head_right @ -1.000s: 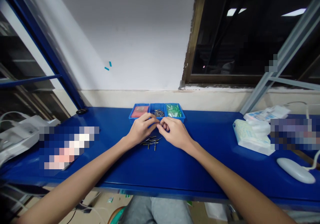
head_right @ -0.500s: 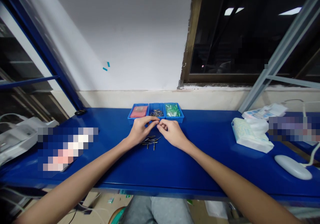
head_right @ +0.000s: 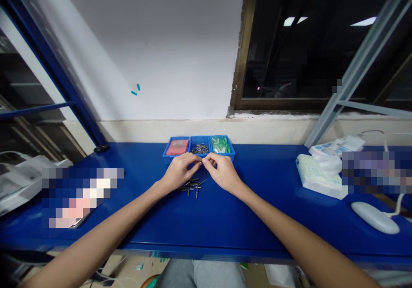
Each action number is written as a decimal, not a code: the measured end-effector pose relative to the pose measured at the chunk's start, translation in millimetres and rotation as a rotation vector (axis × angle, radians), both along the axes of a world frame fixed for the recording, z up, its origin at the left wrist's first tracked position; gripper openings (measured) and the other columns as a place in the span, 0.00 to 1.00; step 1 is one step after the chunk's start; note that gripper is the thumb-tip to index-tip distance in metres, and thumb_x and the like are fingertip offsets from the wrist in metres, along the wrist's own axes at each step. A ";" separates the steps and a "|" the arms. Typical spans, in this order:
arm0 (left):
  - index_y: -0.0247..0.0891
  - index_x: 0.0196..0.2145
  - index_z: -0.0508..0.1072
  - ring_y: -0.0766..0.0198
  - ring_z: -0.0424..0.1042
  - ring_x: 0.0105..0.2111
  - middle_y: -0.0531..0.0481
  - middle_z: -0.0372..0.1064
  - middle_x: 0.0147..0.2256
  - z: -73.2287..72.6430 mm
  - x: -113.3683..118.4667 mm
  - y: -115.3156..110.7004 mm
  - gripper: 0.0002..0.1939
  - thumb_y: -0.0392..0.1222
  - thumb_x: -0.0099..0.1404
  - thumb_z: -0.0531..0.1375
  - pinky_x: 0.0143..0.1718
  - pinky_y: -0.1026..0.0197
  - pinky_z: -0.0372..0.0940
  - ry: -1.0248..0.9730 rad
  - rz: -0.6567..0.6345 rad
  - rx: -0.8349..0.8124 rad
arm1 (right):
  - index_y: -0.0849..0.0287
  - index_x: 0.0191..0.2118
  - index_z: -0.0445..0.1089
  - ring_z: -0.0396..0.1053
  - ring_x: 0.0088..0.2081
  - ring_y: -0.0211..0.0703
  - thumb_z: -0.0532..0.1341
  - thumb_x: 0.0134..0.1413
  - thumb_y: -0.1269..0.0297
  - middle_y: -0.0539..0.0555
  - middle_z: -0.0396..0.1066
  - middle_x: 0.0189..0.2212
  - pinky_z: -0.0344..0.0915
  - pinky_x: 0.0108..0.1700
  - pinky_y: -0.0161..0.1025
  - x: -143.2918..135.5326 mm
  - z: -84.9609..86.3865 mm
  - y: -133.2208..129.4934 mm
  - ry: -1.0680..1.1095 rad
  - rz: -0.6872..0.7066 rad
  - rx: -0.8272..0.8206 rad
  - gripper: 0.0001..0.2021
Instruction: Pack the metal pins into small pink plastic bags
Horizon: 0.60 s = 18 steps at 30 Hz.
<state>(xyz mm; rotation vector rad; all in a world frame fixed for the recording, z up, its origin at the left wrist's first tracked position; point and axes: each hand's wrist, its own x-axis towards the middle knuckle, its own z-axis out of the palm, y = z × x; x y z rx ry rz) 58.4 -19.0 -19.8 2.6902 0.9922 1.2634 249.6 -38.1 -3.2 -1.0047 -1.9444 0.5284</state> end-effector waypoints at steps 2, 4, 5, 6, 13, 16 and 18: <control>0.36 0.39 0.75 0.62 0.71 0.35 0.48 0.73 0.34 2.0 2.0 -1.6 0.06 0.36 0.70 0.58 0.38 0.60 0.66 -0.054 -0.023 -0.018 | 0.58 0.35 0.69 0.68 0.28 0.39 0.56 0.60 0.63 0.50 0.70 0.26 0.63 0.31 0.35 1.7 -2.2 3.6 0.025 -0.013 -0.026 0.07; 0.37 0.39 0.76 0.64 0.70 0.32 0.48 0.73 0.35 4.0 4.0 -3.3 0.06 0.36 0.70 0.58 0.35 0.62 0.66 -0.107 -0.055 -0.068 | 0.58 0.39 0.69 0.69 0.28 0.39 0.56 0.59 0.65 0.51 0.71 0.28 0.65 0.32 0.35 3.2 -4.4 7.2 0.039 -0.017 -0.056 0.06; 0.37 0.39 0.76 0.65 0.70 0.30 0.48 0.74 0.35 4.8 4.8 -3.9 0.07 0.37 0.70 0.58 0.34 0.63 0.65 -0.132 -0.071 -0.099 | 0.58 0.41 0.69 0.70 0.29 0.40 0.56 0.59 0.65 0.51 0.72 0.28 0.65 0.32 0.36 3.7 -5.1 8.6 0.036 -0.013 -0.069 0.07; 0.37 0.40 0.77 0.66 0.70 0.29 0.48 0.74 0.35 5.4 5.4 -4.3 0.07 0.37 0.69 0.58 0.32 0.64 0.65 -0.155 -0.083 -0.132 | 0.58 0.41 0.70 0.70 0.30 0.40 0.57 0.58 0.65 0.51 0.73 0.29 0.65 0.32 0.36 4.1 -5.4 9.5 0.026 -0.003 -0.076 0.07; 0.37 0.40 0.78 0.63 0.74 0.35 0.48 0.77 0.38 6.3 6.3 -3.7 0.08 0.40 0.69 0.59 0.36 0.62 0.68 -0.275 -0.134 -0.294 | 0.58 0.36 0.71 0.71 0.32 0.41 0.60 0.58 0.64 0.52 0.75 0.30 0.65 0.34 0.36 5.4 -1.5 8.6 -0.052 0.008 -0.044 0.04; 0.38 0.42 0.77 0.62 0.74 0.35 0.48 0.77 0.38 5.7 6.7 -2.8 0.08 0.40 0.69 0.58 0.35 0.62 0.69 -0.276 -0.138 -0.311 | 0.58 0.35 0.70 0.71 0.33 0.41 0.58 0.60 0.67 0.52 0.75 0.31 0.64 0.36 0.37 7.5 2.7 9.7 -0.134 0.006 0.036 0.05; 0.37 0.46 0.74 0.63 0.74 0.34 0.48 0.75 0.37 4.3 6.0 -1.2 0.10 0.39 0.69 0.59 0.32 0.63 0.68 -0.290 -0.098 -0.304 | 0.58 0.35 0.70 0.70 0.32 0.41 0.57 0.60 0.68 0.52 0.75 0.31 0.63 0.37 0.37 8.9 6.2 15.1 -0.196 -0.013 0.110 0.05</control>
